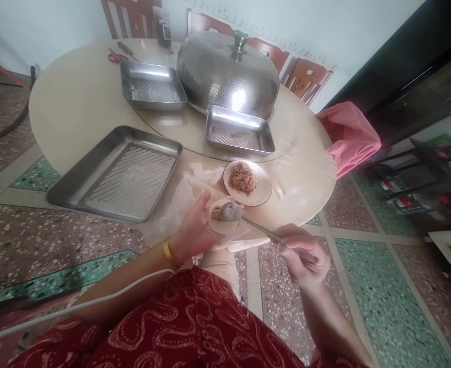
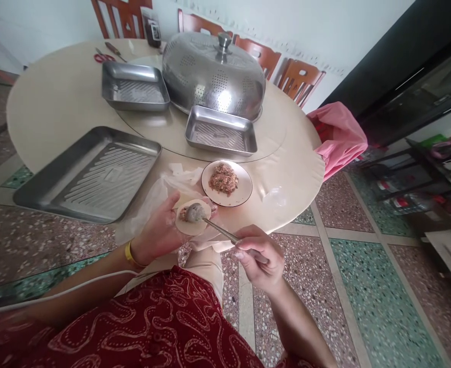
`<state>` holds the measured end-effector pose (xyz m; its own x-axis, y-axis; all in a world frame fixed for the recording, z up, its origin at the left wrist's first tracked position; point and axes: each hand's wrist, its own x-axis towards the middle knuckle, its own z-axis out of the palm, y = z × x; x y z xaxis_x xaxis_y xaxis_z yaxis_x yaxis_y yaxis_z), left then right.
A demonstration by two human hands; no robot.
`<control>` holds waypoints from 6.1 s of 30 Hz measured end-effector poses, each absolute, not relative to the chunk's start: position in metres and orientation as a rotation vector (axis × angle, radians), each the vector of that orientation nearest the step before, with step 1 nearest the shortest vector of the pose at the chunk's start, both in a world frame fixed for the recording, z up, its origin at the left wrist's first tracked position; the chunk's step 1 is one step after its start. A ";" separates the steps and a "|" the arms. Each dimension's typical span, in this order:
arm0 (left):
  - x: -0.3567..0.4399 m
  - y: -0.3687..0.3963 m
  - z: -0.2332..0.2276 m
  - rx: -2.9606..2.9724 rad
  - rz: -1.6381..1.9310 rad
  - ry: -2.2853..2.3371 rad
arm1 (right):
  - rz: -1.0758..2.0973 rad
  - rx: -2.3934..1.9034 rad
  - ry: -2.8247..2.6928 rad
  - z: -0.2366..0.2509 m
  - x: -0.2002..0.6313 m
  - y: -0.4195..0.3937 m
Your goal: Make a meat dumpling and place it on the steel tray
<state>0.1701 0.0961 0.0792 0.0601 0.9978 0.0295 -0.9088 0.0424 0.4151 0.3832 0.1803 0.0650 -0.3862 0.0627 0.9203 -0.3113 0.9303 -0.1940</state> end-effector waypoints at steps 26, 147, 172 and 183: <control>0.167 0.094 0.070 0.460 1.424 0.220 | 0.341 0.324 -2.100 0.078 0.379 0.183; 0.182 0.104 0.067 0.431 1.481 0.287 | -0.201 0.245 -1.956 0.057 0.385 0.182; 0.182 0.104 0.063 0.464 1.511 0.282 | -0.113 0.228 -1.965 0.053 0.387 0.187; 0.182 0.107 0.064 0.368 1.522 0.210 | -0.027 0.120 -1.872 0.042 0.383 0.192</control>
